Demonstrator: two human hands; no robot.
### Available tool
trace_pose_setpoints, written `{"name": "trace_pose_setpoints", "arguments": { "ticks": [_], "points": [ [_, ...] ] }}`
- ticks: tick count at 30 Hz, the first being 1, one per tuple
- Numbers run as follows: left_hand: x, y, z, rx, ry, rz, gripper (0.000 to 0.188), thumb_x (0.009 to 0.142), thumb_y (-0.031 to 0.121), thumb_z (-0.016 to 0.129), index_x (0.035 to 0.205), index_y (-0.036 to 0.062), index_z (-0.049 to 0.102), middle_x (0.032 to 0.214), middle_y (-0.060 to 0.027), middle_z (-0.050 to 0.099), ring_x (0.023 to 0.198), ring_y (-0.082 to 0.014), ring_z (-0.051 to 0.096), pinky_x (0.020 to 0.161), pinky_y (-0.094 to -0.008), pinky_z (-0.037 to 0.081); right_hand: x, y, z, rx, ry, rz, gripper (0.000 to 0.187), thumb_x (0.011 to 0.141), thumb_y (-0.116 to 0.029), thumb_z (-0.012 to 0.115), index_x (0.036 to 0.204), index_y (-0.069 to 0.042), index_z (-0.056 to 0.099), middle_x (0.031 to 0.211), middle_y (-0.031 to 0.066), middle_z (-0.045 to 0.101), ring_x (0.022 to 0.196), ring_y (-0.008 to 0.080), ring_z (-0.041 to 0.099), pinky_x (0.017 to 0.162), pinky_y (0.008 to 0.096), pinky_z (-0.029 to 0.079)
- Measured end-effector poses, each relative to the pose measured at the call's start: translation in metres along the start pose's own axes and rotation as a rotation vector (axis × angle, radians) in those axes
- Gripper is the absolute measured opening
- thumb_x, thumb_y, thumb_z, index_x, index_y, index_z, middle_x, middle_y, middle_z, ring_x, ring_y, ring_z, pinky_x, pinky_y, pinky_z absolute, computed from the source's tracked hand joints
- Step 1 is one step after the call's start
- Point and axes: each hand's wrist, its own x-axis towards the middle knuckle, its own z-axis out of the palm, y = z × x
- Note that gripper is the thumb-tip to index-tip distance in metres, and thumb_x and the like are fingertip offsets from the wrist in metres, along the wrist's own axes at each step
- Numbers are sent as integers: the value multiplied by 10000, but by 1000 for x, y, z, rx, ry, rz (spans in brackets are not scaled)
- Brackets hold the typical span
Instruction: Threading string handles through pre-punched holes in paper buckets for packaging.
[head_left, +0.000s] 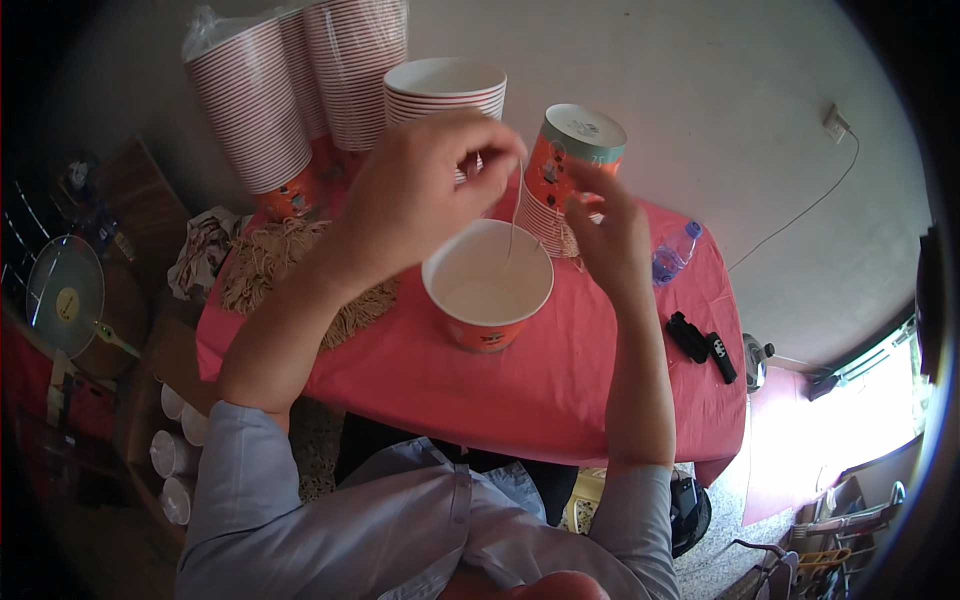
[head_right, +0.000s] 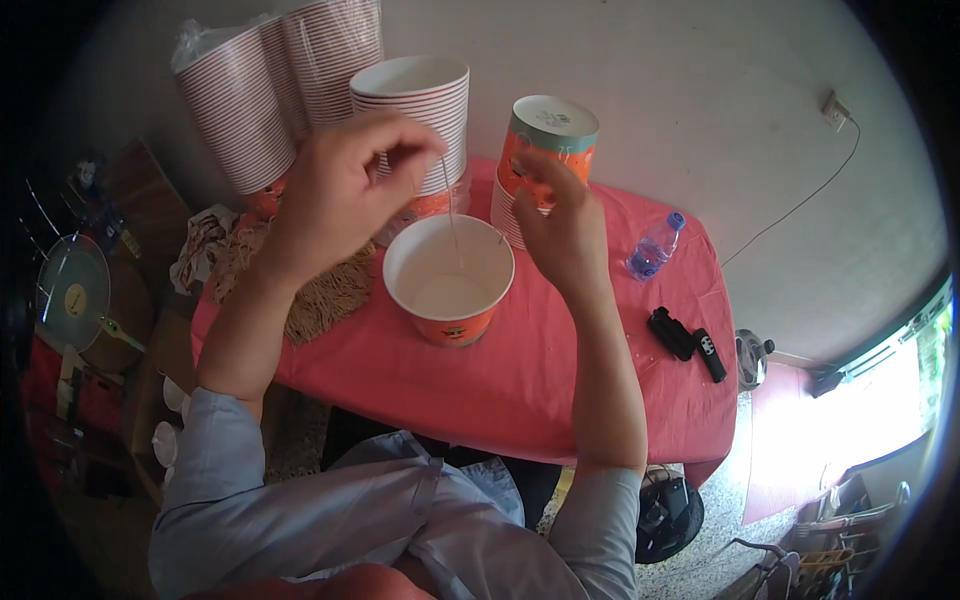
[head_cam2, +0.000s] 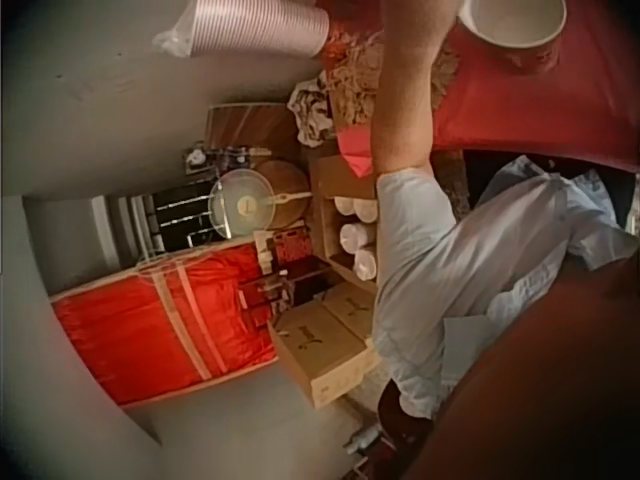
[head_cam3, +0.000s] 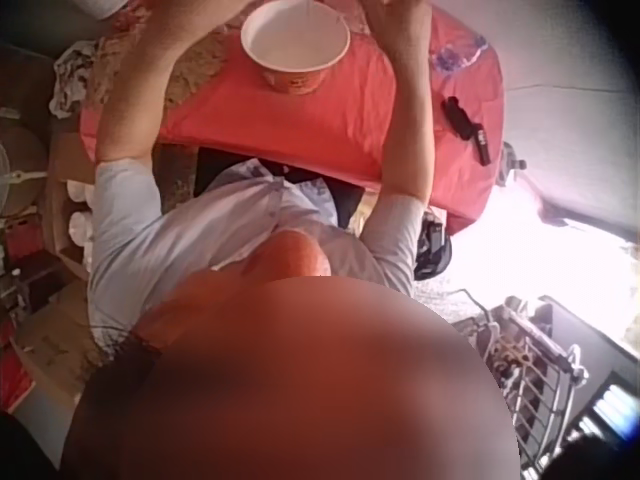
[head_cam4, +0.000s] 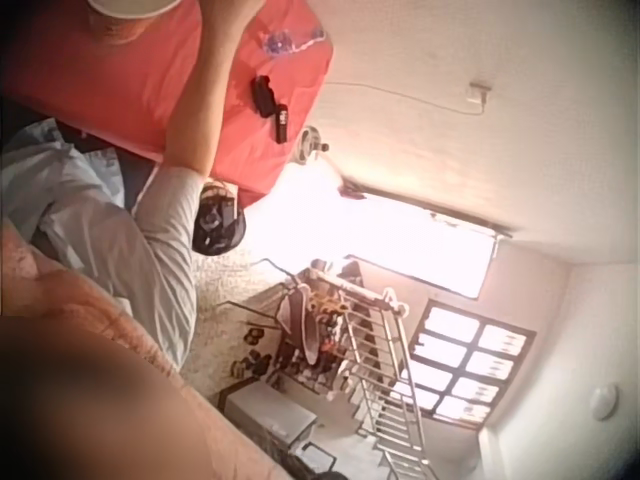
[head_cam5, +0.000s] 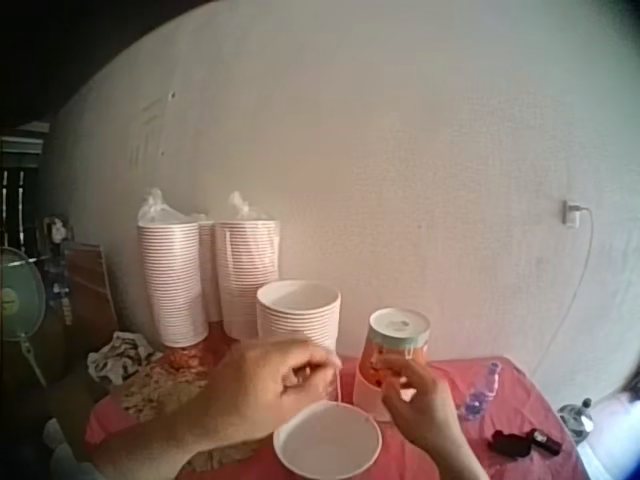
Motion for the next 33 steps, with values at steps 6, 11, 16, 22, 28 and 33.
{"name": "trace_pose_setpoints", "arguments": {
  "ticks": [6,11,16,22,28,33],
  "points": [
    [-39,-2,8,-6,-93,24,178,906,-32,753,1076,8,721,952,-100,724,833,-210,738,697,-329,584,-18,-45,23,990,-265,-32,636,1001,-116,751,1554,-9,456,1273,142,703,987,211,734,867,354,600],
    [-62,-14,10,-21,-90,-37,166,919,-16,758,1078,9,720,963,-109,733,805,-189,732,683,-333,580,-22,-43,30,703,-337,91,212,1014,-129,750,1187,-6,740,815,5,726,706,68,654,646,252,524],
    [-79,-13,6,-65,-121,-186,161,929,1,766,1082,12,716,933,-90,755,718,-147,701,646,-313,552,-24,-38,35,531,-331,73,121,998,-127,756,1037,-15,782,762,0,710,686,53,633,626,254,511],
    [-93,-15,9,-104,-90,-283,161,940,8,763,1094,23,717,907,-63,758,697,-116,667,640,-282,526,-29,-40,37,289,-358,-18,160,945,-157,778,1076,-67,799,784,115,752,672,184,734,635,345,570],
    [-100,-20,15,-113,-55,-329,163,947,13,757,1104,20,713,913,-77,755,749,-127,683,670,-293,535,-28,-41,32,134,-399,-11,199,925,-190,785,1101,-102,808,830,114,771,730,250,752,699,379,595],
    [-101,-18,18,-116,-69,-359,175,944,1,749,1114,23,713,922,-74,759,756,-136,690,671,-290,533,-30,-42,41,138,-370,-104,282,871,-202,836,1128,-91,798,893,114,785,814,243,765,755,390,608]
  ]
}}
